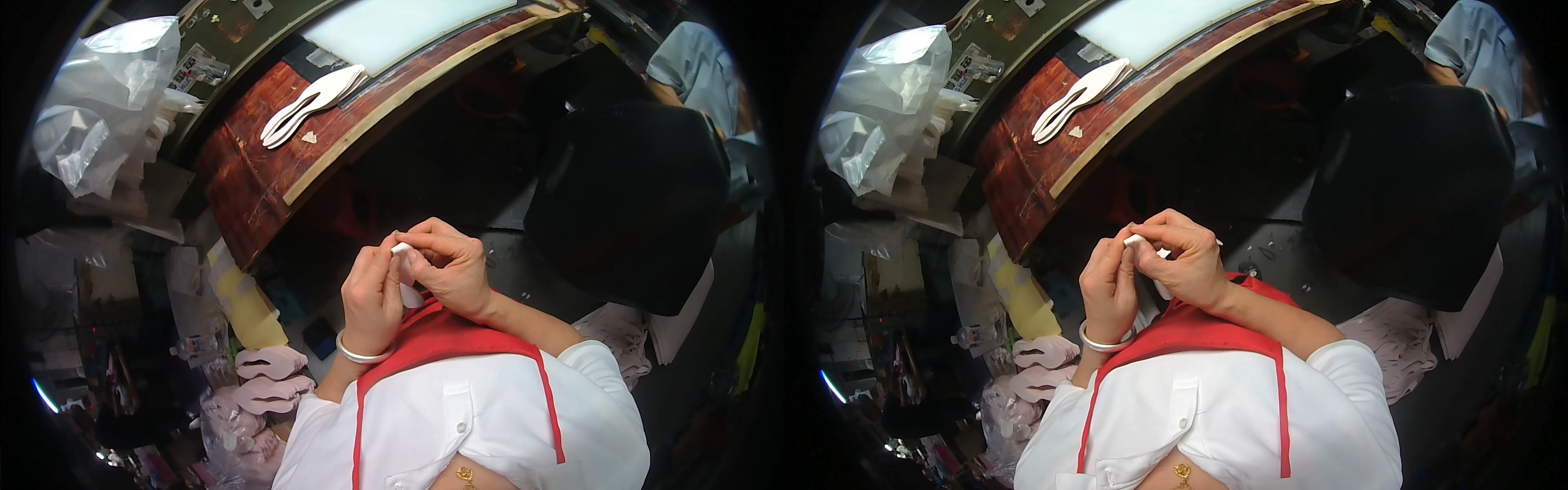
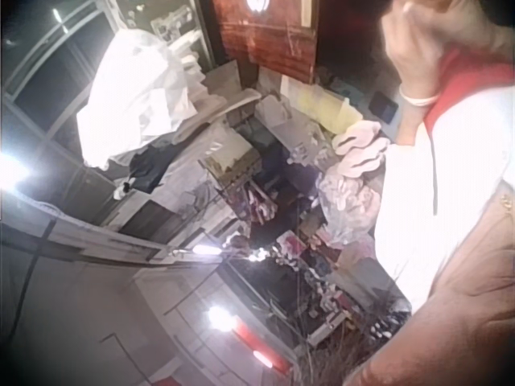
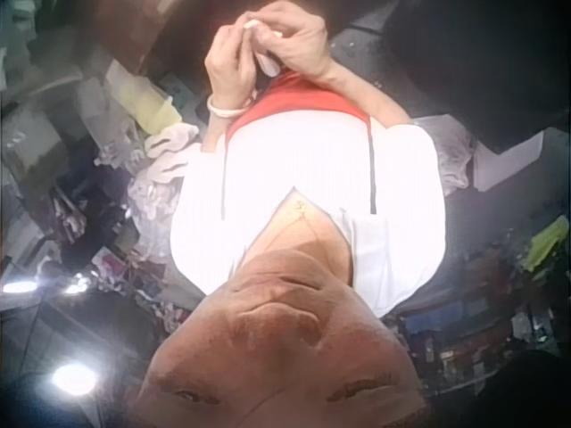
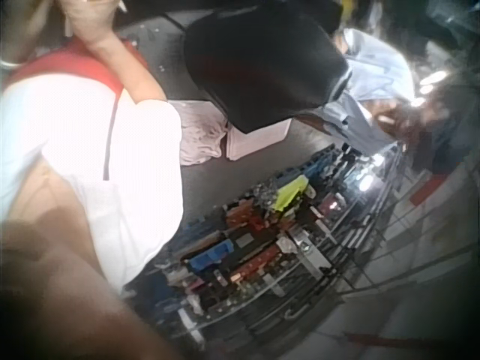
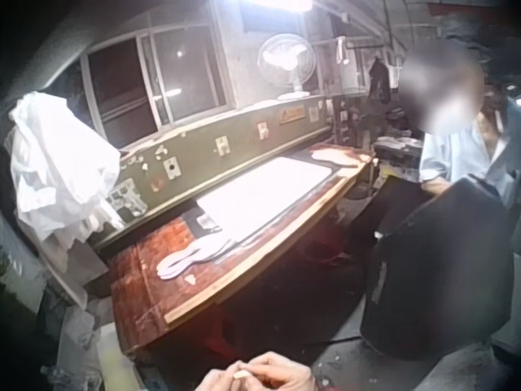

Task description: The person places pink fabric sheets on a cutting machine, aligns them with a template, and presses a button to cut out multiple shoe insole shapes. The person then removes the cut pieces, stacks them, and uses a utility knife to trim edges.

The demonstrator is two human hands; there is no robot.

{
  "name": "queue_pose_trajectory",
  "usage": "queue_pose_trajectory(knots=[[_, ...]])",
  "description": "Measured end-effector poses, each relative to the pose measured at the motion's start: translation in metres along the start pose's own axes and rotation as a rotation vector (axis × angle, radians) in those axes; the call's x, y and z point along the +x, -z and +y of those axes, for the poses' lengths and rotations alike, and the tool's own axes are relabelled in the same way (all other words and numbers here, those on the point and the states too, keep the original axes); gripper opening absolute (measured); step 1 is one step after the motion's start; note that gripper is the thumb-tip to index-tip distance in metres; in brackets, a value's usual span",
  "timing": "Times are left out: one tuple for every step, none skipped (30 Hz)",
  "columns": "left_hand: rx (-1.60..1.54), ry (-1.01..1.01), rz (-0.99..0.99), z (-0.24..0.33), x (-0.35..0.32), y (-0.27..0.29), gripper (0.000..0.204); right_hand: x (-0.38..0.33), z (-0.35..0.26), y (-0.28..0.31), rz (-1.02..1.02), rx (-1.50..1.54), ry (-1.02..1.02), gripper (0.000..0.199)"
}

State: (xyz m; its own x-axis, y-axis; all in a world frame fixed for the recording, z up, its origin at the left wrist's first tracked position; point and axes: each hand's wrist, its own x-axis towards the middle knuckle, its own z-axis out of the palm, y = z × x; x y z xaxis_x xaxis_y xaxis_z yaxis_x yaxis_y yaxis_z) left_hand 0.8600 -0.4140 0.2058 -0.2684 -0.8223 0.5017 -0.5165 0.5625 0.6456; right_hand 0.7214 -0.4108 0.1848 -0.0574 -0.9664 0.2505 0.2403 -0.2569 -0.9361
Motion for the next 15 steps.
queue_pose_trajectory(knots=[[-0.009,0.012,-0.007,-0.0004,0.0004,0.0009,0.025,0.0003,0.0003,-0.0003,-0.006,0.01,-0.01,0.02],[-0.017,0.023,-0.014,-0.0011,0.0009,0.0017,0.025,0.0004,0.0006,-0.0007,-0.009,0.025,-0.006,0.021],[-0.027,0.025,-0.014,-0.0012,0.001,0.0021,0.025,0.0003,0.0007,-0.0008,-0.011,0.022,-0.018,0.02],[-0.036,0.025,-0.015,-0.0014,0.0011,0.0026,0.025,0.0003,0.0007,-0.001,-0.01,0.026,-0.016,0.02],[-0.053,0.026,-0.019,-0.0013,0.0009,0.0025,0.025,0.0001,0.0008,-0.0009,-0.016,0.027,-0.027,0.02],[-0.047,0.029,-0.018,-0.0012,0.0007,0.0024,0.024,0.0,0.0007,-0.0008,-0.011,0.01,-0.009,0.02],[-0.05,0.034,-0.019,-0.0013,0.0004,0.0018,0.024,-0.0002,0.0008,-0.0002,-0.013,-0.008,-0.005,0.02],[-0.056,0.05,-0.025,-0.0013,0.0,0.0014,0.024,-0.0001,0.0007,0.0001,-0.01,-0.024,-0.002,0.019],[-0.048,0.039,-0.024,-0.0017,0.0,0.001,0.024,0.0001,0.0009,0.0007,-0.017,-0.027,-0.009,0.019],[-0.044,0.04,-0.027,-0.002,-0.0001,0.0005,0.024,0.0003,0.0011,0.0013,-0.02,-0.026,-0.019,0.019],[-0.039,0.04,-0.029,-0.0028,0.0002,0.0006,0.024,0.0008,0.0013,0.0016,-0.017,-0.023,-0.022,0.019],[-0.043,0.042,-0.029,-0.0035,0.0004,0.0005,0.024,0.001,0.0017,0.0021,-0.021,-0.007,-0.028,0.019],[-0.047,0.045,-0.029,-0.0043,0.0008,0.0009,0.024,0.0017,0.0021,0.0021,-0.018,0.012,-0.029,0.019],[-0.064,0.034,-0.035,-0.0051,0.0012,0.0014,0.024,0.002,0.0028,0.0021,-0.036,0.026,-0.039,0.019],[-0.048,0.057,-0.031,-0.0054,0.0014,0.0018,0.025,0.0026,0.0034,0.0018,-0.025,0.026,-0.03,0.021]])
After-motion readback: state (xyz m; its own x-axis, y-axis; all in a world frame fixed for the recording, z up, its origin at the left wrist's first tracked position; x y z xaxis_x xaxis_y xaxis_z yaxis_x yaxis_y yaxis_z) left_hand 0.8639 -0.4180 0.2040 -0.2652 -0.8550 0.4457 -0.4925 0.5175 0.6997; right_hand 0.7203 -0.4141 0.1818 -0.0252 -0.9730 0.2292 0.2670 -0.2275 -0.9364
